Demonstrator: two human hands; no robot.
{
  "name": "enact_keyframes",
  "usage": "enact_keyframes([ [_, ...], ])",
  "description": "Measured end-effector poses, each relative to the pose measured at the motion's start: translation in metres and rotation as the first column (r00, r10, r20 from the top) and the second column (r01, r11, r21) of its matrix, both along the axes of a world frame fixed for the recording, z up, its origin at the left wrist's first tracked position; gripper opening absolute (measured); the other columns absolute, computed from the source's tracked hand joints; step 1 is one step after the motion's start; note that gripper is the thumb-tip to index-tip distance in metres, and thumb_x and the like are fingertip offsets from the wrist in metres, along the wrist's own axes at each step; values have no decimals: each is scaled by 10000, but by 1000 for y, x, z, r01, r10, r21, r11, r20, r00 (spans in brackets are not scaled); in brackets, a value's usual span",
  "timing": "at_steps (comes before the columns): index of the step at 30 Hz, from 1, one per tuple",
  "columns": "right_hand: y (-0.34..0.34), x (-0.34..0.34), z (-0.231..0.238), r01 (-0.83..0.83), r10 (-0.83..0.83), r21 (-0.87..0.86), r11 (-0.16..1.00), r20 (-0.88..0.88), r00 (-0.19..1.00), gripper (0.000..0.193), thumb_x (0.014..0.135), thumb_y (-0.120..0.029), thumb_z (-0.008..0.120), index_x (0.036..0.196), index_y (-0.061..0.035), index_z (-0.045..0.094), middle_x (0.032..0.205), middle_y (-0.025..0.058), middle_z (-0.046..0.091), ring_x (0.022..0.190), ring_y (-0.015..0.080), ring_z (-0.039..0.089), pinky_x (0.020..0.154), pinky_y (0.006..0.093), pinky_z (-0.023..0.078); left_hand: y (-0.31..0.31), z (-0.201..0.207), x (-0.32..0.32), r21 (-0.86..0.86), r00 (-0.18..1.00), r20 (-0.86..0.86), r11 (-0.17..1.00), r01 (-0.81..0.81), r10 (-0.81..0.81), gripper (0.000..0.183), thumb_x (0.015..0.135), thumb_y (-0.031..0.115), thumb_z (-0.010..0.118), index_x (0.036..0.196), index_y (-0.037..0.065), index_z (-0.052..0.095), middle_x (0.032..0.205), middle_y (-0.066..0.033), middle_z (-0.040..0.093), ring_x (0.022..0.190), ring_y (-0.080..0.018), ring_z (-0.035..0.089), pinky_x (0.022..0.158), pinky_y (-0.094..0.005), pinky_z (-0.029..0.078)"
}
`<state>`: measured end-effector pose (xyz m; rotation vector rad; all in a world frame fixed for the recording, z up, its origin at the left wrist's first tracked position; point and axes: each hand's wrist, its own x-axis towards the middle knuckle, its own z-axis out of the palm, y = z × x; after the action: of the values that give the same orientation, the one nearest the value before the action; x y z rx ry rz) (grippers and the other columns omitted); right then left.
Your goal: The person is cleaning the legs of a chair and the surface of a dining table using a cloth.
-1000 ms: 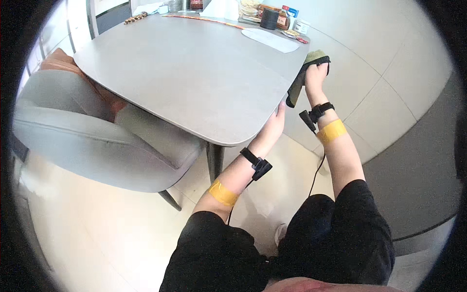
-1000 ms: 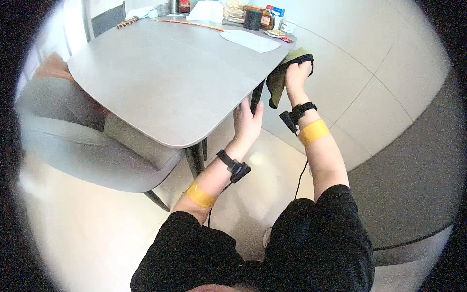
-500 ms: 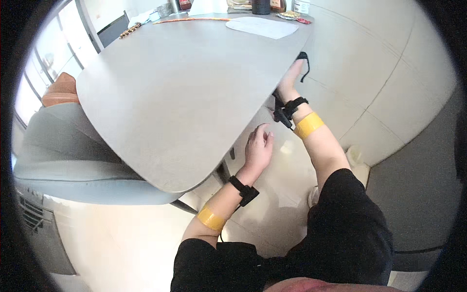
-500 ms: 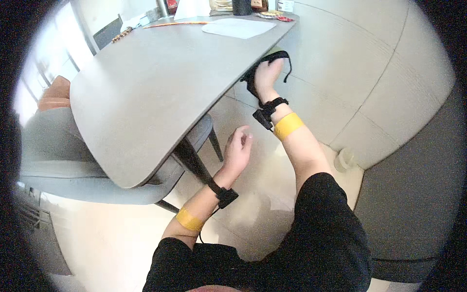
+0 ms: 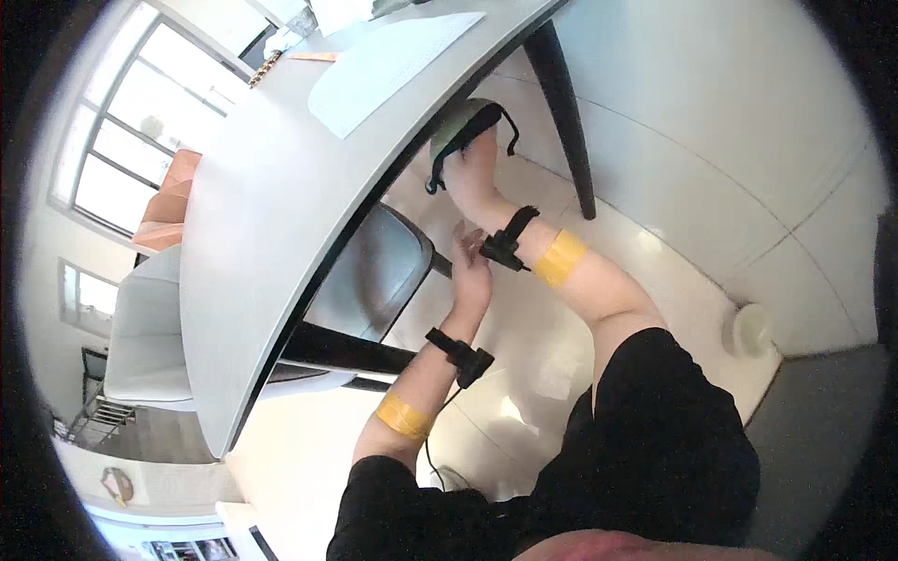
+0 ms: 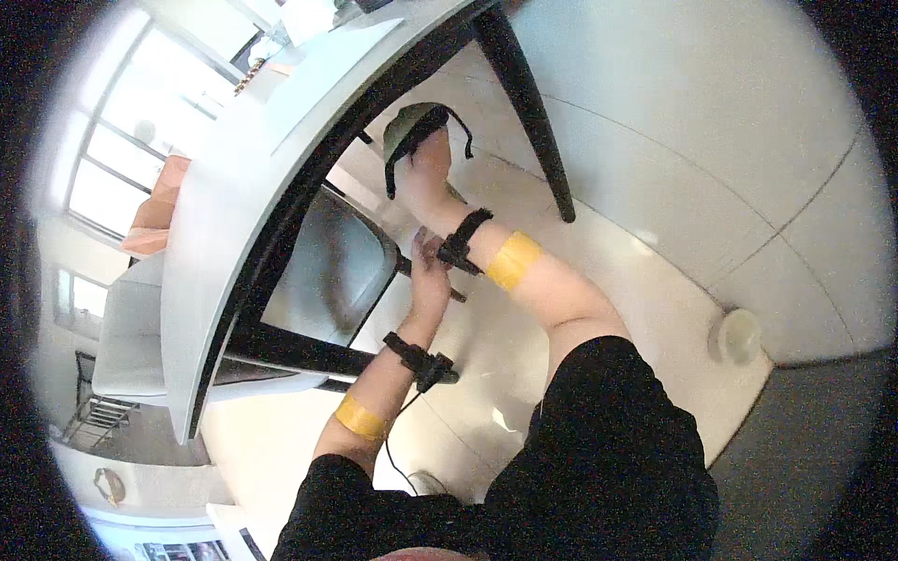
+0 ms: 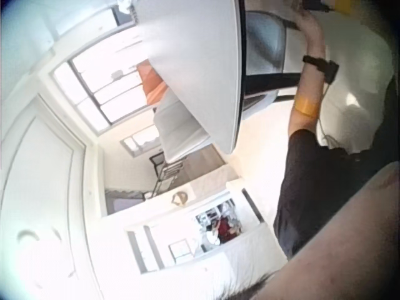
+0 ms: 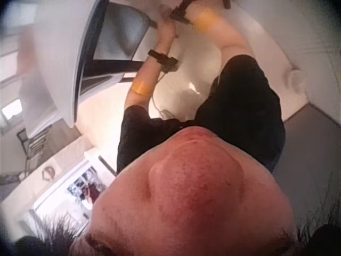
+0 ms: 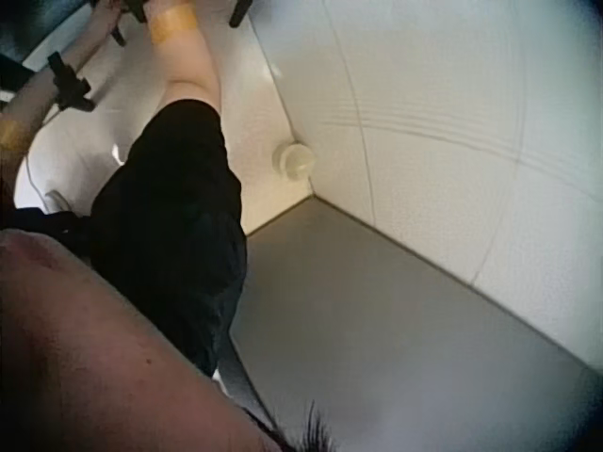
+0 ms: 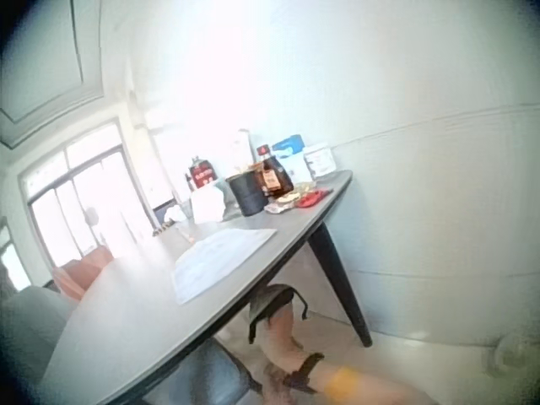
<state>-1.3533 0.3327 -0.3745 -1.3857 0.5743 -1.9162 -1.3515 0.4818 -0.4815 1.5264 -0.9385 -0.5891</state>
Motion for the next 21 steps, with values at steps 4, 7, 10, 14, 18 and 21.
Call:
enact_keyframes([
  [4,9,-6,2,-91,88,49,995,45,995,317,853,10,598,1164,9,541,1136,147,603,1045,290,607,931,408,485,-12,-8,11,-90,988,154,996,-10,24,567,1004,-25,424,1531,32,225,1390,-181,531,1257,-248,540,1054,-357,434],
  [7,1,-28,7,-157,156,-3,988,110,982,332,744,20,612,1073,24,567,1091,241,601,1049,456,577,930,493,475,-28,21,4,-89,996,-51,994,66,-71,619,1016,9,491,1551,44,182,1325,-178,567,1206,-230,568,1021,-357,463],
  [10,-12,-52,5,-96,99,-76,992,25,995,342,719,14,634,1055,29,568,1069,229,610,1004,451,599,884,492,499,-42,57,-26,-131,996,-89,991,-19,7,752,994,34,569,1577,58,94,1308,-181,559,1146,-226,594,964,-342,498],
  [14,-25,-69,22,-37,39,-144,989,10,999,288,707,-14,660,988,-2,599,979,221,630,930,441,624,817,454,526,-77,57,-6,-207,1000,-8,978,25,-27,591,968,105,651,1467,15,347,1146,-92,632,1005,-148,613,838,-283,519],
  [18,-29,-93,24,25,-28,-138,990,-18,999,282,697,-19,687,965,-11,599,964,189,642,907,411,641,796,457,531,-97,66,-16,-53,998,18,996,-66,67,256,1024,210,587,1179,6,600,944,-12,657,756,-82,584,631,-248,458],
  [21,-40,-112,12,113,-113,-150,982,7,994,309,687,18,624,992,-3,584,988,206,618,932,437,606,816,501,505,-111,78,-43,-216,987,-162,976,-30,-5,240,1045,176,533,1209,3,558,1010,-57,639,832,-117,628,718,-290,548],
])
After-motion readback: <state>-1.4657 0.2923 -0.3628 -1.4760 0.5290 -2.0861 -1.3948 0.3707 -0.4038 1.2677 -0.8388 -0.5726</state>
